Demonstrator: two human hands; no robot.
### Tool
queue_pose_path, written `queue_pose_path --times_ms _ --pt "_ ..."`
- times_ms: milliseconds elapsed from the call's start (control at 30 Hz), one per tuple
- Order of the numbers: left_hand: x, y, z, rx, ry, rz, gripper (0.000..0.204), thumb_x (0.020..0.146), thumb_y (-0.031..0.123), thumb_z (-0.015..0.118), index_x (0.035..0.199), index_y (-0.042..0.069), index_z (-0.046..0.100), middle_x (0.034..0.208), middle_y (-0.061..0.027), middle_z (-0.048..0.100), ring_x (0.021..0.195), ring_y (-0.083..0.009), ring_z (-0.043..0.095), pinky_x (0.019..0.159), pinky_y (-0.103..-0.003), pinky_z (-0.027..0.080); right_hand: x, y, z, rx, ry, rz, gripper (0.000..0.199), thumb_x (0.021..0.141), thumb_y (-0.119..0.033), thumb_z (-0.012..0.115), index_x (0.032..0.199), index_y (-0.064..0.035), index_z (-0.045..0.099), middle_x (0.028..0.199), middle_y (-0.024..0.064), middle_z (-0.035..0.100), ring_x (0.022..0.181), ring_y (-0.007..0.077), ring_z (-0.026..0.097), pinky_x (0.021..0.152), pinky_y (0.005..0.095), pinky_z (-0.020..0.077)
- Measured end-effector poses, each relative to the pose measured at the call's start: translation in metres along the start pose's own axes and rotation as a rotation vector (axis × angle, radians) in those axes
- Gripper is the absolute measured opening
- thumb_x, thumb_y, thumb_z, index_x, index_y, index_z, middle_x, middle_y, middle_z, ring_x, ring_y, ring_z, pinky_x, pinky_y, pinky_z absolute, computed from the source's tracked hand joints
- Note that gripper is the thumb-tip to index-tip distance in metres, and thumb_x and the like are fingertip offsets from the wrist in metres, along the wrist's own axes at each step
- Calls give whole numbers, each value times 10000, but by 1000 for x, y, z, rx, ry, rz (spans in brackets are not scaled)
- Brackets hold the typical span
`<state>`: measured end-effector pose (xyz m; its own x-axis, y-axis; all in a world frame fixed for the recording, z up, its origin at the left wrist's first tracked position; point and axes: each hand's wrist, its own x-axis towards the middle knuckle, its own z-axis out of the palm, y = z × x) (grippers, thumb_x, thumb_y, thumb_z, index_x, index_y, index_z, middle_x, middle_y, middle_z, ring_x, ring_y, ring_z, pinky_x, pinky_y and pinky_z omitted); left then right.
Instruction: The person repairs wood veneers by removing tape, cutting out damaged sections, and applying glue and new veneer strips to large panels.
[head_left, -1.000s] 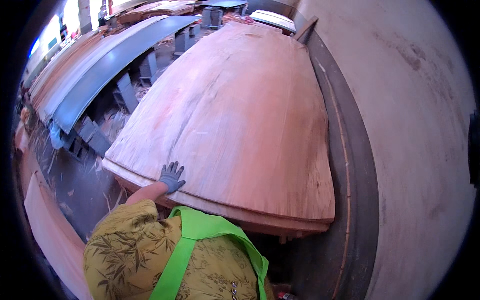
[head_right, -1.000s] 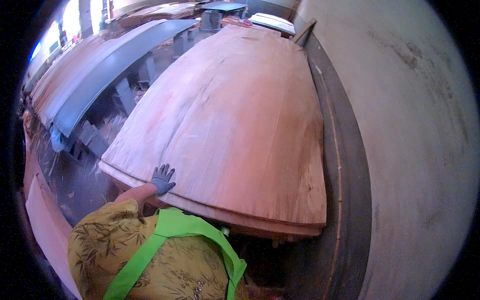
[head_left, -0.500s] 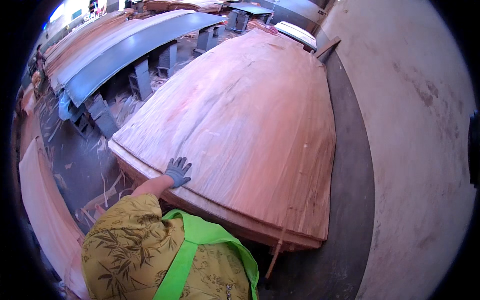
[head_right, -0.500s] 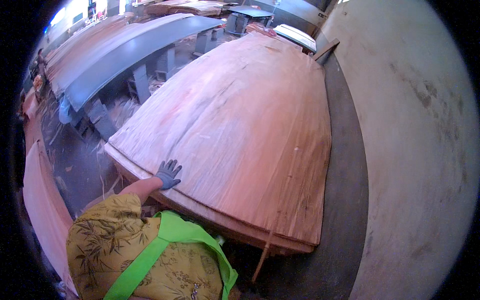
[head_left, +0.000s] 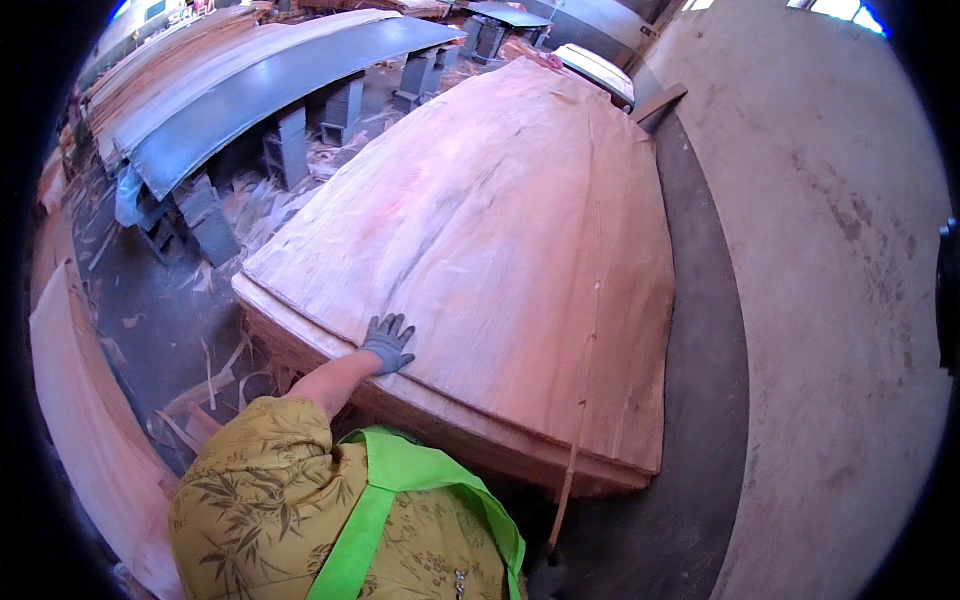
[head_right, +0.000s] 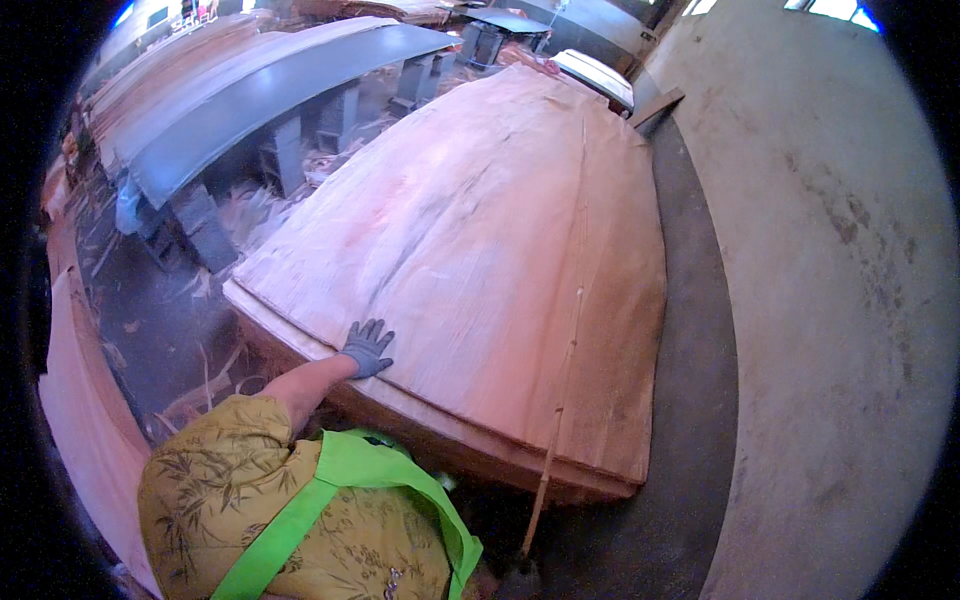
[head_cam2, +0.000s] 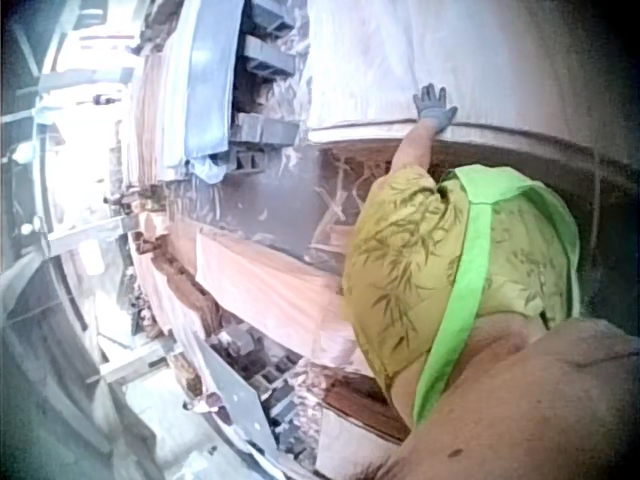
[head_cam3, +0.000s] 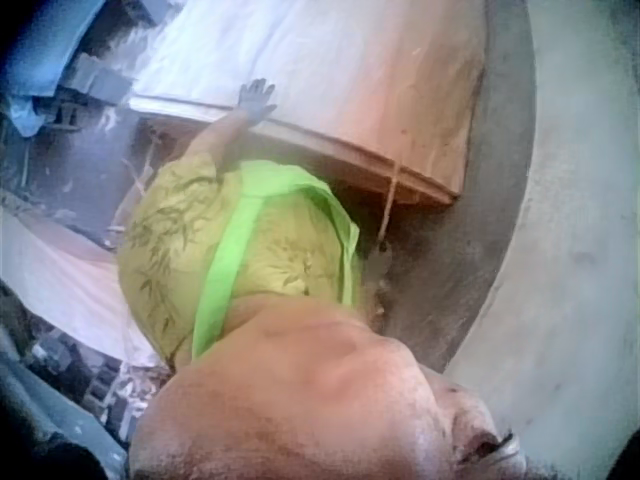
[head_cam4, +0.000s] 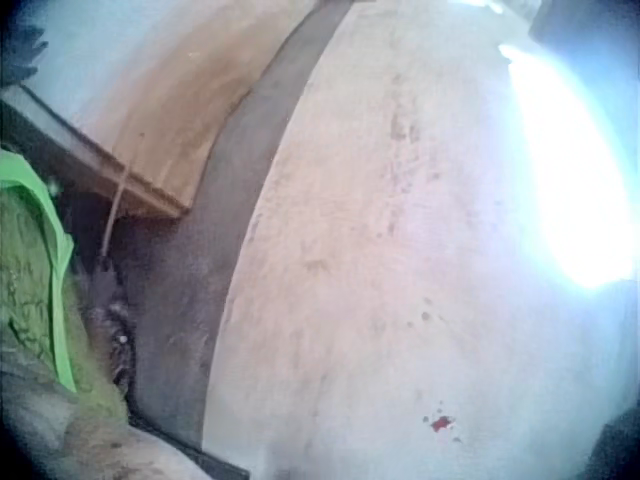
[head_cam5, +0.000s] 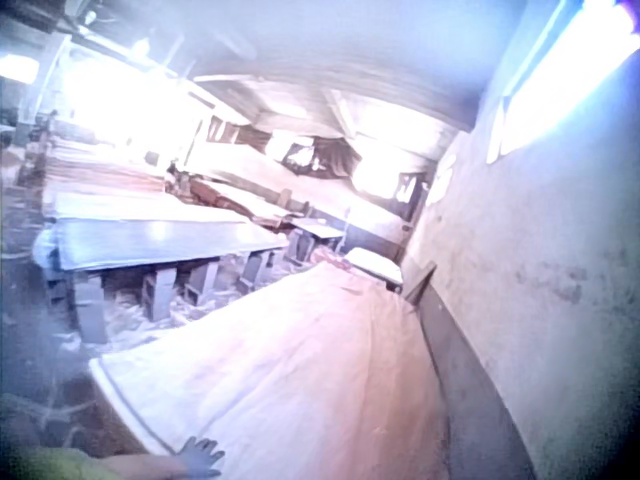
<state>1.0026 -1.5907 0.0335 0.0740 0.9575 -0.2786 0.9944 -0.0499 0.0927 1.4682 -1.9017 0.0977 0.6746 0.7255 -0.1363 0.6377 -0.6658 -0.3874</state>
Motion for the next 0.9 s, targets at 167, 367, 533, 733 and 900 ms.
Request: queue_pose_path --times_ms 167,367,533,733,900 --pt "-21 -20 -11 -219 161 111 601 904 491 362 1387 134 336 1459 -154 259 1345 -315 238 1067 -499 197 -13 -36 15 68 17 -123 465 848 -398 596 870 65 634 706 222 616 621 361 574 584 426 434" --pt "-98 -63 20 -549 519 237 369 860 220 545 1184 43 536 1272 -198 485 1161 -363 467 973 -431 387 -23 -72 41 225 31 -253 487 853 -411 597 819 74 617 684 224 609 604 366 562 566 421 419" --pt "-144 -114 44 -738 527 136 290 865 186 535 1101 27 593 1215 -198 532 1100 -360 518 941 -412 425 -46 -120 35 209 -2 -325 456 853 -392 604 779 58 599 619 208 565 523 327 449 521 402 375" --pt "-166 -151 50 -822 579 27 279 866 195 533 1083 35 604 1168 -183 564 1090 -352 526 934 -408 433 -77 -158 33 304 -103 -401 385 853 -307 635 720 48 566 552 80 513 523 152 367 490 341 339" --pt "-180 -186 68 -830 611 -44 281 864 202 523 1077 38 606 1166 -186 565 1097 -350 521 929 -402 433 -103 -188 57 579 -356 -353 255 866 -184 636 707 8 582 597 -39 499 546 62 374 474 256 310"
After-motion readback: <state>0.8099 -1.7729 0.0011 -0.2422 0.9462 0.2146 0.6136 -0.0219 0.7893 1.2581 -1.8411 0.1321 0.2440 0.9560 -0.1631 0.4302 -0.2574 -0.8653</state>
